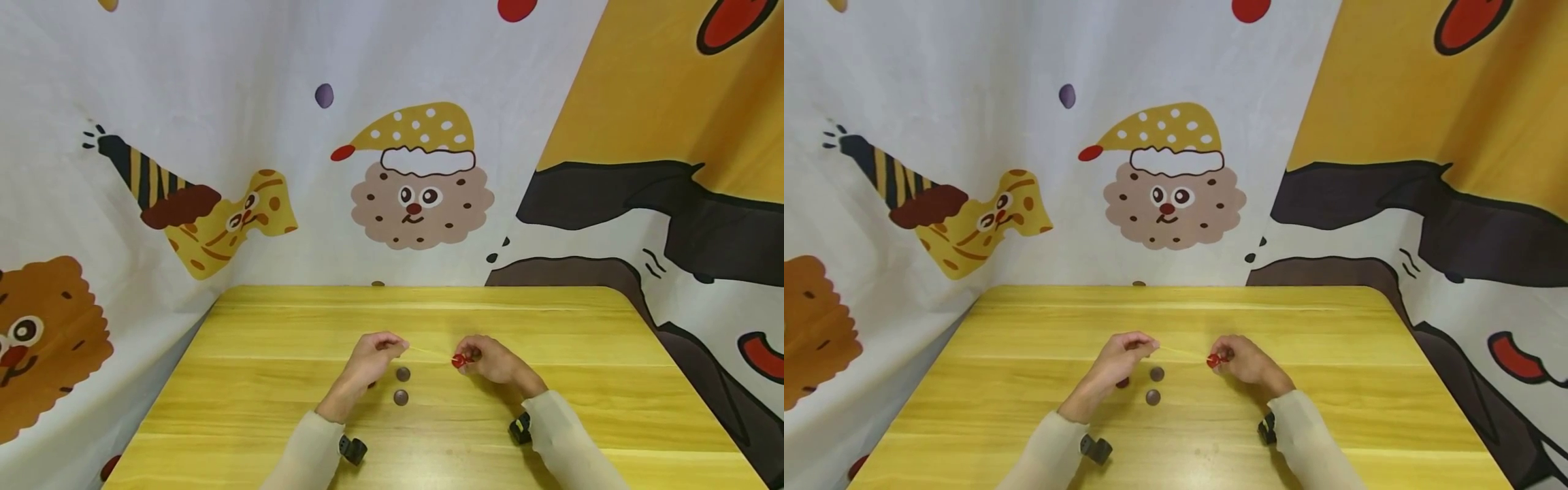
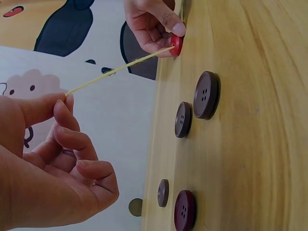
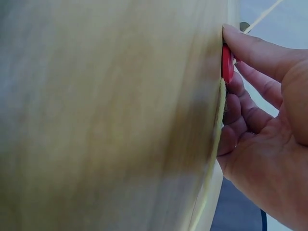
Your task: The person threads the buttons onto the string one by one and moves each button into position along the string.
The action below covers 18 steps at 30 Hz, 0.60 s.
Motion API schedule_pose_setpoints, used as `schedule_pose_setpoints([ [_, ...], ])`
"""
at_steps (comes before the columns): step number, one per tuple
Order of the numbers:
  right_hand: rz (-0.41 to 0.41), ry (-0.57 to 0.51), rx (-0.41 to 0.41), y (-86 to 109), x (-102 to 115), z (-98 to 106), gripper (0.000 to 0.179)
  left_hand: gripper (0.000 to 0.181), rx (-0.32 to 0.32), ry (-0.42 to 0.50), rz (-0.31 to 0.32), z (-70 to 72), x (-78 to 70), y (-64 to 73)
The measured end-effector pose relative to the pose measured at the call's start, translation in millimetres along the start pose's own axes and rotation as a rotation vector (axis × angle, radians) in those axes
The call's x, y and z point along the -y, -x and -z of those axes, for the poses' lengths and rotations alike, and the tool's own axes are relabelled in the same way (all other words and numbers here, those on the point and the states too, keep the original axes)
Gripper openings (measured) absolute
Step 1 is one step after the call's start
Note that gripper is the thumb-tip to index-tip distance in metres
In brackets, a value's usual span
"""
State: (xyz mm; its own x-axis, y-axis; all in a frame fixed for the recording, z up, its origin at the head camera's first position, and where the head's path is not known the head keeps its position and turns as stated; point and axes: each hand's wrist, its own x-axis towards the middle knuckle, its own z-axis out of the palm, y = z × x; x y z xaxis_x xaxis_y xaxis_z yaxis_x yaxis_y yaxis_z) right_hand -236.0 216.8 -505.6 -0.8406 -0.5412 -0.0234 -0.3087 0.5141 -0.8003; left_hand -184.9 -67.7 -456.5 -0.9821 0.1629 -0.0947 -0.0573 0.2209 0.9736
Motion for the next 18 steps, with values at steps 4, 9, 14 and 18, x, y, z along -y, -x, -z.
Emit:
schedule_pose_setpoints([
  [4,-0.002,-0.018,0.011,-0.4,-1.7,0.0,0.019,0.029,-0.004,0.01,0.006,-0.6,0.0,-0.2],
  [9,0.009,-0.023,0.018,-0.7,-2.7,-0.6,0.019,0.027,-0.005,0.015,-0.002,-1.6,3.9,-0.6],
  [14,0.023,-0.039,0.02,-0.1,-2.4,1.2,0.02,0.026,0.001,0.019,-0.009,-2.7,7.6,-3.2],
  [18,-0.006,-0.006,0.027,0.3,-1.6,3.0,0.022,0.028,0.008,0.022,-0.011,-2.9,7.0,-4.8],
])
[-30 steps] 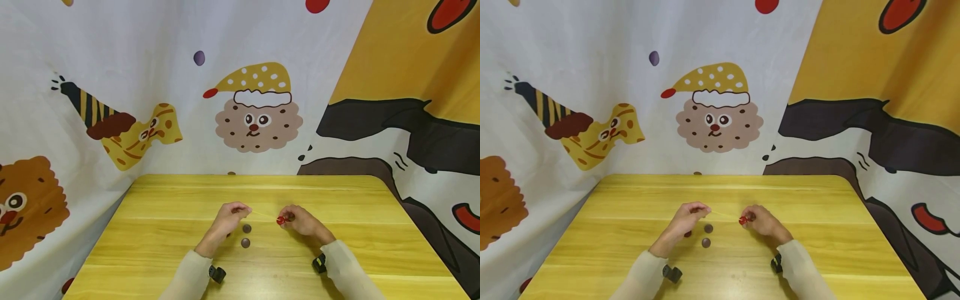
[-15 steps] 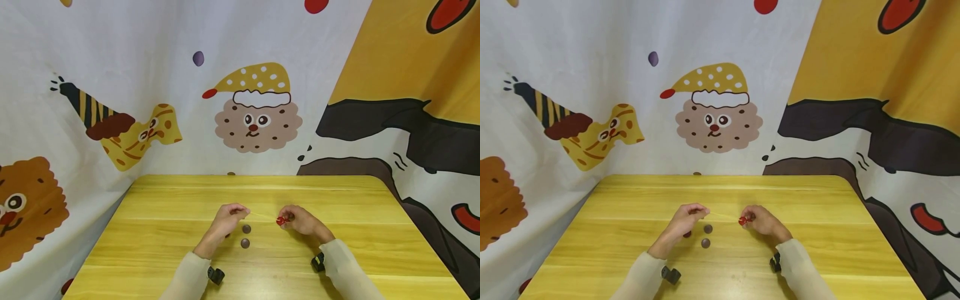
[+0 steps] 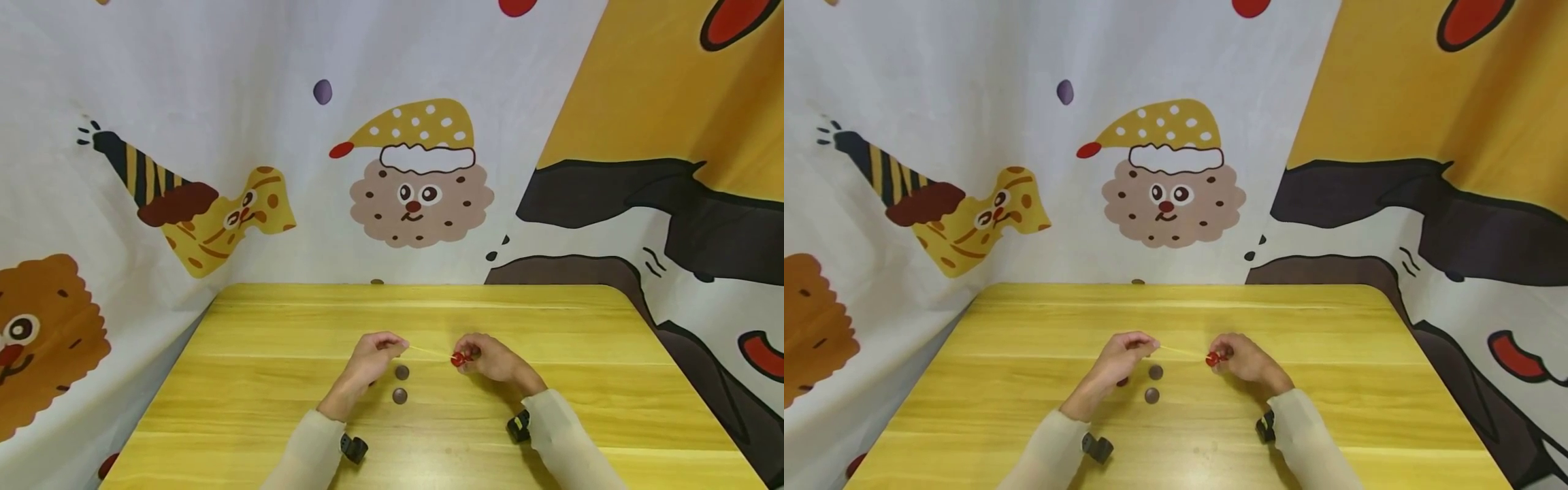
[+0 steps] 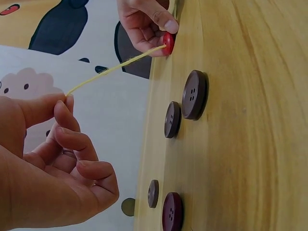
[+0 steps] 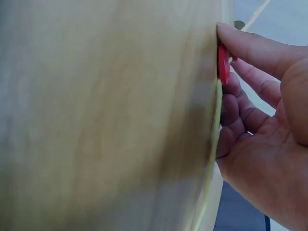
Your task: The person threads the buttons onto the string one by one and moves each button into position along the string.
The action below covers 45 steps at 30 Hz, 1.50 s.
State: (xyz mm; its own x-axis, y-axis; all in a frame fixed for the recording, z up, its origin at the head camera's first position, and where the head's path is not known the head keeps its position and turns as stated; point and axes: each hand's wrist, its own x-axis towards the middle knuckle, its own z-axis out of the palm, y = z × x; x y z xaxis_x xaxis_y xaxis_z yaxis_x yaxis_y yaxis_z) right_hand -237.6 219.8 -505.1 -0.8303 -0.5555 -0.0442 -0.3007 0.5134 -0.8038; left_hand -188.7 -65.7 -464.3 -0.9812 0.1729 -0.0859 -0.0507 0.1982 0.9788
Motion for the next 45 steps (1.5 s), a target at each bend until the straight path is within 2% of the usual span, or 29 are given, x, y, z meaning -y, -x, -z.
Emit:
schedule_pose_setpoints([
  [8,-0.028,-0.002,-0.008,4.0,8.7,1.9,0.03,0.028,0.006,-0.009,0.005,-1.8,0.7,-1.2],
  [16,-0.056,0.12,-0.163,5.0,26.5,-1.4,0.033,0.023,-0.016,-0.034,0.017,-4.4,2.1,-1.7],
  [20,-0.038,0.068,-0.209,4.1,40.9,-6.6,0.033,0.025,-0.016,-0.016,0.015,-3.0,1.0,-1.2],
  [24,-0.015,0.009,-0.233,1.3,54.9,-14.0,0.025,0.028,-0.012,-0.005,0.009,-2.4,1.2,-0.5],
  [32,0.038,-0.057,-0.213,-2.6,75.1,-28.5,0.014,0.027,-0.017,-0.016,-0.007,-2.5,3.7,-0.9],
  [45,-0.009,-0.238,-0.145,-4.7,78.9,-41.9,0.026,0.028,0.0,-0.005,0.003,-4.4,0.1,-1.7],
])
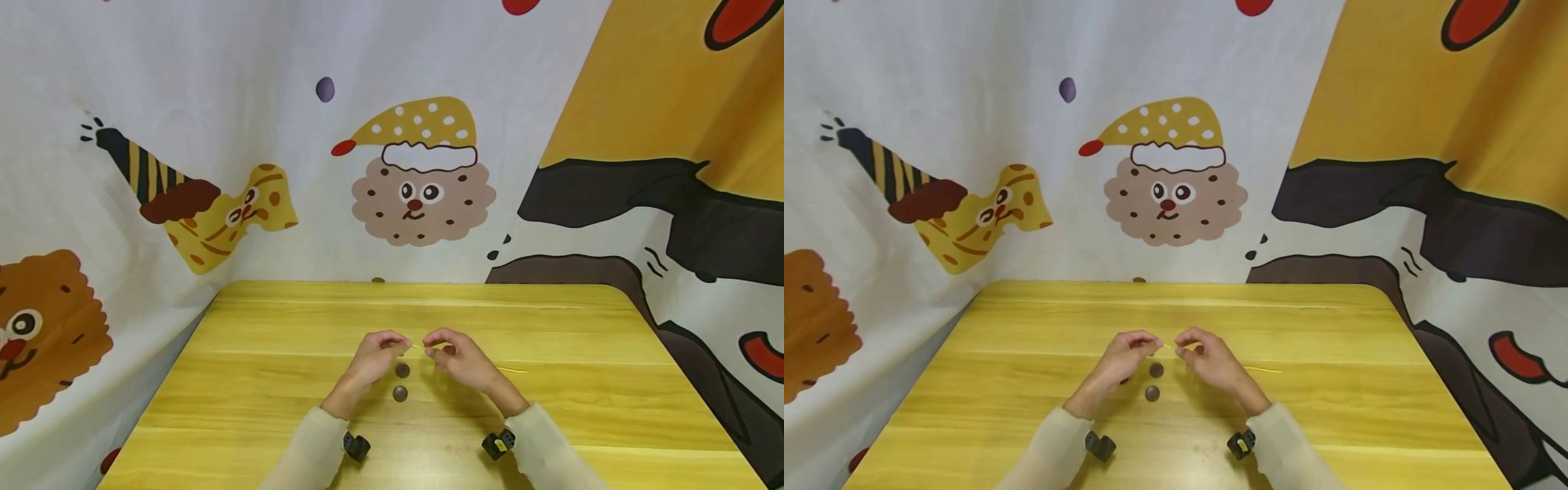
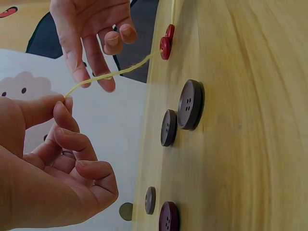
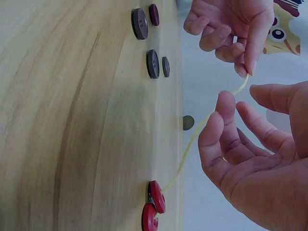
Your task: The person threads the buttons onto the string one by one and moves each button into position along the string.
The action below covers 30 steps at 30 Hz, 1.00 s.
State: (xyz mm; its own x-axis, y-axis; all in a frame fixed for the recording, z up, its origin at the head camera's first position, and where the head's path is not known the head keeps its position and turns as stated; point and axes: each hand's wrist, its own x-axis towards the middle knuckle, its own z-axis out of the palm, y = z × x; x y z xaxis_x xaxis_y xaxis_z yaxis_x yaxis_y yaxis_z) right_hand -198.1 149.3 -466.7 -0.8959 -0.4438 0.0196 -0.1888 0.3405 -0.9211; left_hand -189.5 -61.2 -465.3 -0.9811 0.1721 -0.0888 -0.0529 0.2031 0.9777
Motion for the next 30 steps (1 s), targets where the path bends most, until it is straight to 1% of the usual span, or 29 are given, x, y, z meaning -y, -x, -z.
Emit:
schedule_pose_setpoints([
  [5,-0.028,-0.005,0.004,0.2,0.7,-2.7,0.026,0.028,-0.003,0.005,0.003,-1.3,0.1,-0.7],
  [9,-0.035,-0.013,0.003,0.8,1.3,-4.5,0.025,0.029,-0.002,0.013,0.002,-1.8,-0.1,-1.4],
  [18,-0.022,-0.043,0.003,0.5,-1.1,-9.3,0.025,0.026,-0.006,0.007,-0.009,-3.7,-0.9,-1.7],
  [23,-0.005,-0.015,-0.028,1.8,-1.0,-10.6,0.023,0.025,-0.004,0.009,-0.002,-5.2,-1.0,-1.9],
  [25,0.003,0.011,-0.046,4.5,6.5,-11.3,0.019,0.025,-0.002,0.006,0.001,-5.7,-0.6,-2.4],
  [30,0.019,0.042,-0.094,14.7,33.9,-11.7,0.012,0.023,0.005,-0.002,-0.005,-6.3,-0.4,-1.4],
])
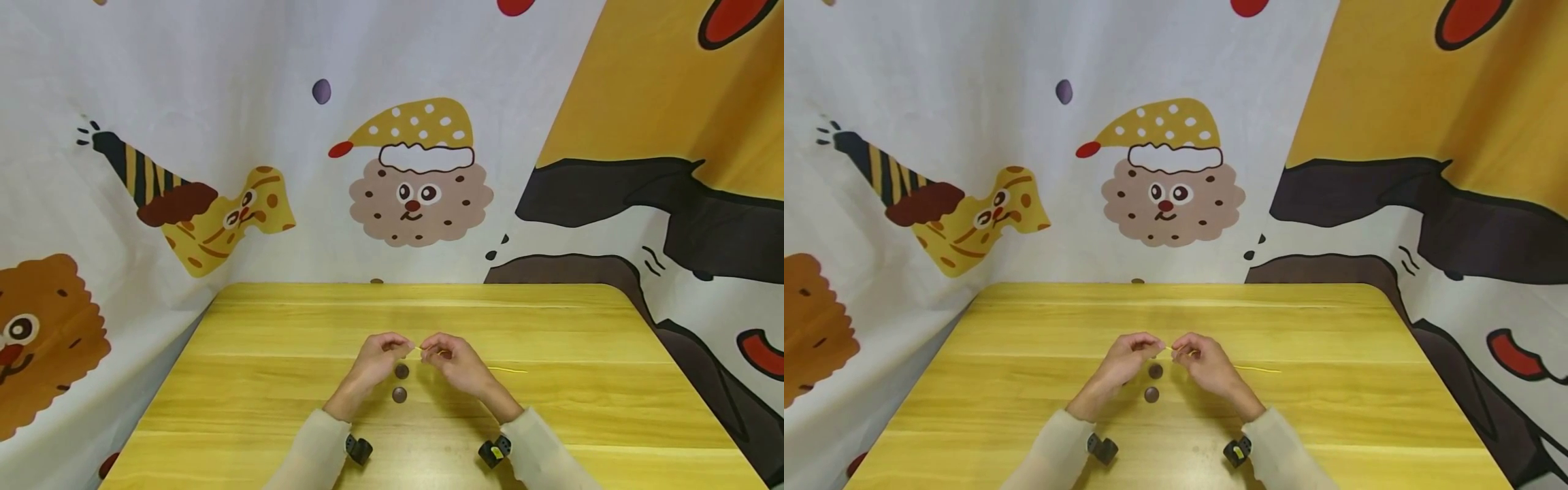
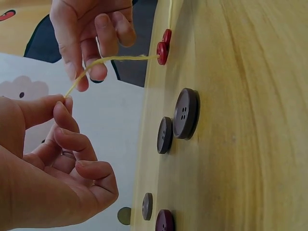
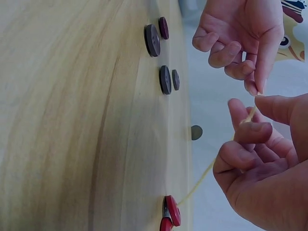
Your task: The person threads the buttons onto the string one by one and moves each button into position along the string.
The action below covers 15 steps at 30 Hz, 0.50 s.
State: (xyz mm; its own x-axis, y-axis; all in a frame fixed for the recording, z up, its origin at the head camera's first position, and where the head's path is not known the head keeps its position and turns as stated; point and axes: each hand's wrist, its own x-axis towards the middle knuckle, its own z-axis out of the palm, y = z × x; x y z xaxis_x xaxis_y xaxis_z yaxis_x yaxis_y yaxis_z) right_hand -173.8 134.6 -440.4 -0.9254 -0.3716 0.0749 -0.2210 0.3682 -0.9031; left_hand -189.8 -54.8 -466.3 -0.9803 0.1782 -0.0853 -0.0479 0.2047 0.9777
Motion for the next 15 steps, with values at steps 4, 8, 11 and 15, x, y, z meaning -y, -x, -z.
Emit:
schedule_pose_setpoints([
  [4,-0.013,-0.011,-0.03,-1.1,-5.1,-1.8,0.01,0.023,0.005,-0.008,-0.003,-0.1,1.0,0.4],
  [8,-0.029,0.004,-0.048,-7.7,-25.2,-4.2,0.01,0.026,0.011,-0.019,-0.005,0.1,1.9,0.2],
  [11,-0.034,0.013,-0.052,-10.3,-33.7,-4.4,0.011,0.026,0.014,-0.025,-0.005,0.3,2.4,0.4],
  [15,-0.045,0.007,-0.055,-8.3,-28.2,-4.4,0.01,0.025,0.016,-0.029,0.0,0.3,2.4,0.7],
])
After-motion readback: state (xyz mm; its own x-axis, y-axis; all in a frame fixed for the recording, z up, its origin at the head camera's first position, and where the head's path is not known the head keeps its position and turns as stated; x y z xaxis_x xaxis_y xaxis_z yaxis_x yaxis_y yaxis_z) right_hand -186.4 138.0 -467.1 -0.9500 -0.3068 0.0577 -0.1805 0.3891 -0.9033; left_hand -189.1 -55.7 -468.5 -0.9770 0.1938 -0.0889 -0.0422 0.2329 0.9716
